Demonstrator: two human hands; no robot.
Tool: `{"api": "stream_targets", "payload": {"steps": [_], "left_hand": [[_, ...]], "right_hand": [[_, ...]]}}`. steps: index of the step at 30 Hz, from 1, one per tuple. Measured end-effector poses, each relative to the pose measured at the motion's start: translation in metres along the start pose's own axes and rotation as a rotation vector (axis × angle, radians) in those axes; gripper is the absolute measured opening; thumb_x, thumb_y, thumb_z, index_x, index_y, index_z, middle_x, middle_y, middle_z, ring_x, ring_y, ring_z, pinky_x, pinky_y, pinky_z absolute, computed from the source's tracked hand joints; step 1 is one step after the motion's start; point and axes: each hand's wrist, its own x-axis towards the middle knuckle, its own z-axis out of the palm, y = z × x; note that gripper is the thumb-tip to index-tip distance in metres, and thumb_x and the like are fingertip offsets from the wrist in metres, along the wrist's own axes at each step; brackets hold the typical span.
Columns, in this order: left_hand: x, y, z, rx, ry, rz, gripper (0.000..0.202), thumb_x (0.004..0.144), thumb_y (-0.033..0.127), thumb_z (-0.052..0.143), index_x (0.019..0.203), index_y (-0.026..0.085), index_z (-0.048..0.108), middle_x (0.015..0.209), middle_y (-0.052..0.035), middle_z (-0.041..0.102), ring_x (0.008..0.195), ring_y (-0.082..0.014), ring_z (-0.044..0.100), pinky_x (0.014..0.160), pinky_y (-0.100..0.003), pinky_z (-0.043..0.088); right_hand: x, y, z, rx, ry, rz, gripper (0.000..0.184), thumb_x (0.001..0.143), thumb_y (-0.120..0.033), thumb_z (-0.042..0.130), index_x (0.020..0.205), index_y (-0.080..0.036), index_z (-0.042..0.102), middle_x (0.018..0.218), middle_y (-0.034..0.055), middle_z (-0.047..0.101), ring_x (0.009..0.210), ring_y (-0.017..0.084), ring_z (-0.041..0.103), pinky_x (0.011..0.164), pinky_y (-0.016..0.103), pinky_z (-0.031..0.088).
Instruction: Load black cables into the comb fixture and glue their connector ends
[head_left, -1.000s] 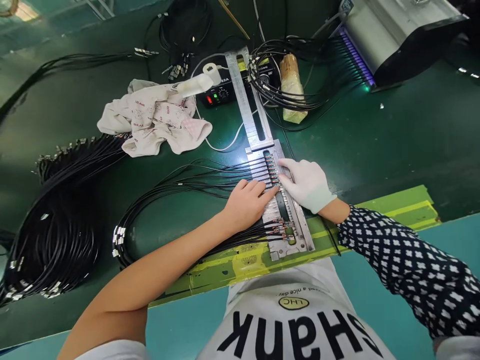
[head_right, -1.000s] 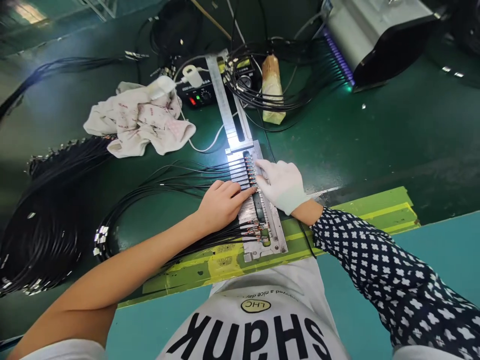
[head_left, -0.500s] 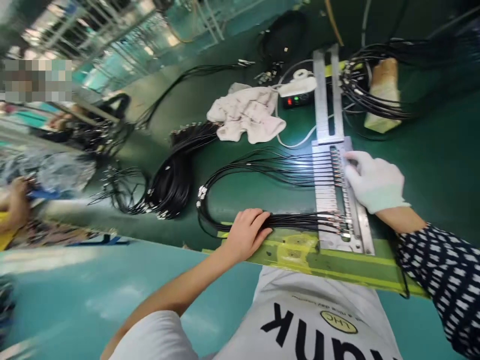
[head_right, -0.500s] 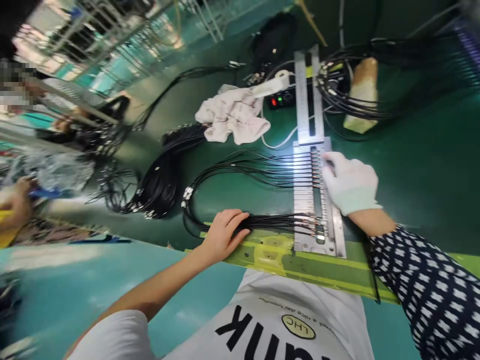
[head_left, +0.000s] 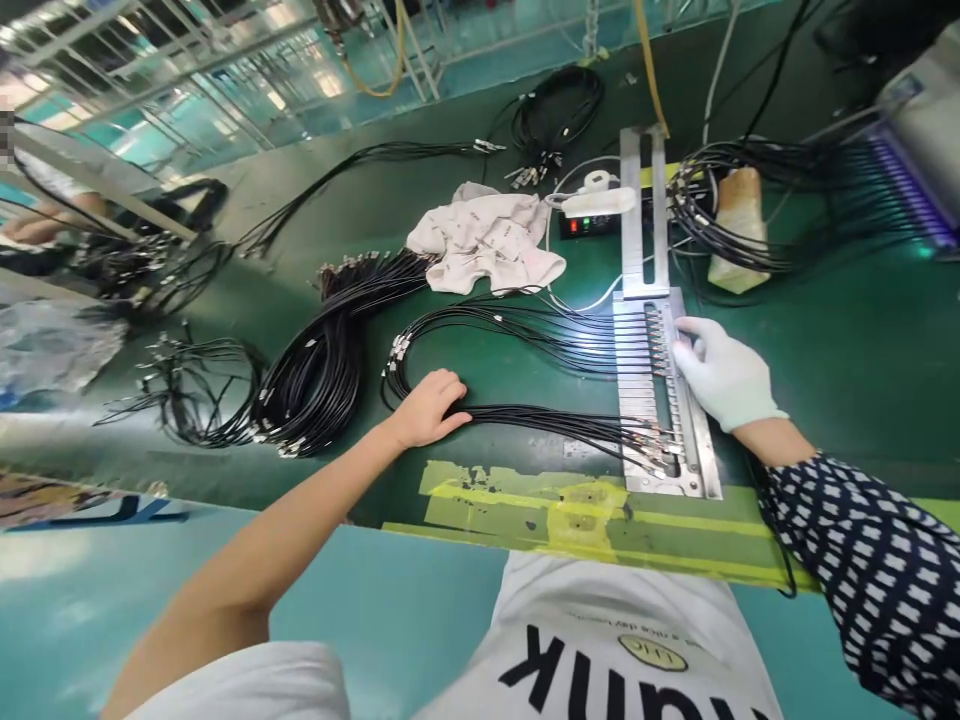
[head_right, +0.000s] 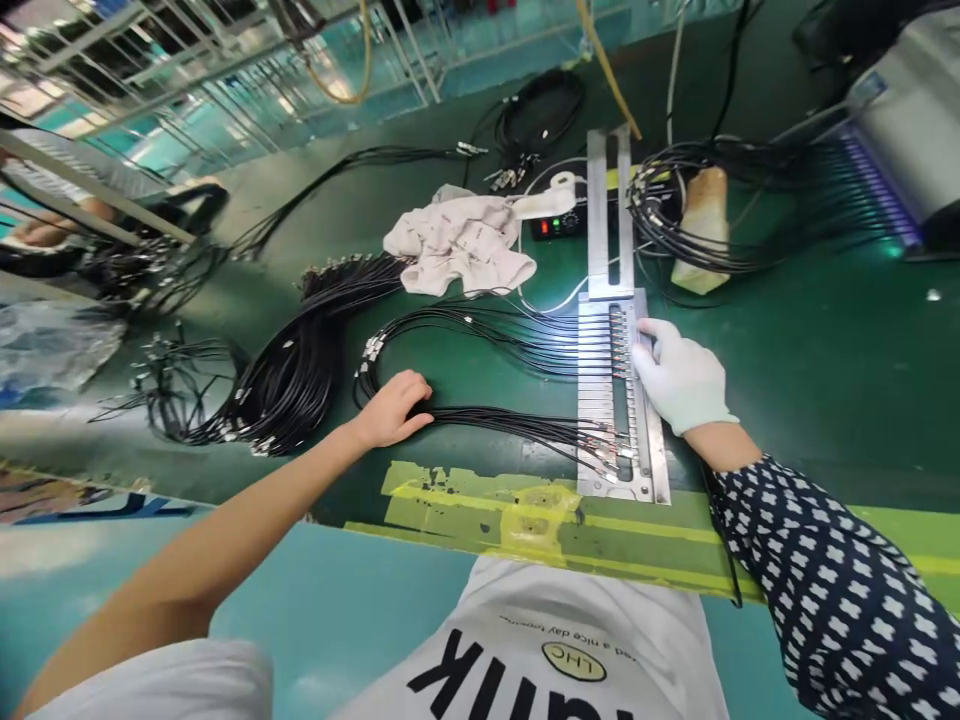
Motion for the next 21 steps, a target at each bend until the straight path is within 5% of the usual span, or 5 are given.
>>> {"api": "stream_targets", "payload": {"steps": [5,9,15,18,21], "left_hand": [[0.055,0.06,0.005,-0.086,-0.04,0.049,0.032,0.104,0.044,0.046,0.121,0.02,0.058,0.115,-0.0107,0.063,0.107,-0.0243,0.054,0.095,-0.04,0.041],[0.08,0.106,0.005,-0.35,-0.126,-0.106,0.026,0.106,0.035,0.04,0.108,0.021,0.062,0.102,-0.0056,0.061,0.098,-0.02,0.053,0.089,-0.034,0.042],[0.081,0.089,-0.016,-0.901,-0.34,-0.436,0.026,0.09,0.044,0.069,0.088,0.019,0.061,0.075,0.0039,0.047,0.069,-0.0106,0.041,0.065,-0.024,0.033],[0.079,0.087,-0.021,-1.053,-0.221,-0.508,0.03,0.09,0.045,0.071,0.089,0.019,0.056,0.078,0.004,0.049,0.071,-0.0094,0.044,0.068,-0.023,0.036],[0.08,0.097,-0.017,-0.953,-0.11,-0.459,0.028,0.092,0.045,0.069,0.094,0.02,0.055,0.086,0.0018,0.054,0.076,-0.0105,0.049,0.072,-0.024,0.041]], "right_hand": [[-0.014,0.006,-0.008,0.149,-0.072,-0.058,0.041,0.098,-0.043,0.055,0.136,-0.029,0.062,0.083,0.0004,0.069,0.08,0.024,0.066,0.071,0.034,0.046],[-0.016,0.009,-0.009,0.209,-0.06,-0.059,0.038,0.097,-0.04,0.057,0.132,-0.029,0.064,0.087,0.0002,0.07,0.085,0.024,0.066,0.074,0.034,0.047],[-0.013,0.009,-0.01,0.239,-0.065,-0.065,0.034,0.097,-0.036,0.056,0.128,-0.028,0.066,0.083,-0.0004,0.069,0.08,0.022,0.064,0.073,0.034,0.045],[-0.012,0.009,-0.011,0.248,-0.072,-0.065,0.033,0.098,-0.036,0.055,0.127,-0.027,0.067,0.083,-0.0005,0.069,0.078,0.021,0.063,0.072,0.033,0.044],[-0.012,0.01,-0.011,0.249,-0.07,-0.056,0.031,0.097,-0.035,0.056,0.125,-0.027,0.068,0.081,-0.0005,0.069,0.077,0.022,0.063,0.071,0.033,0.043]]}}
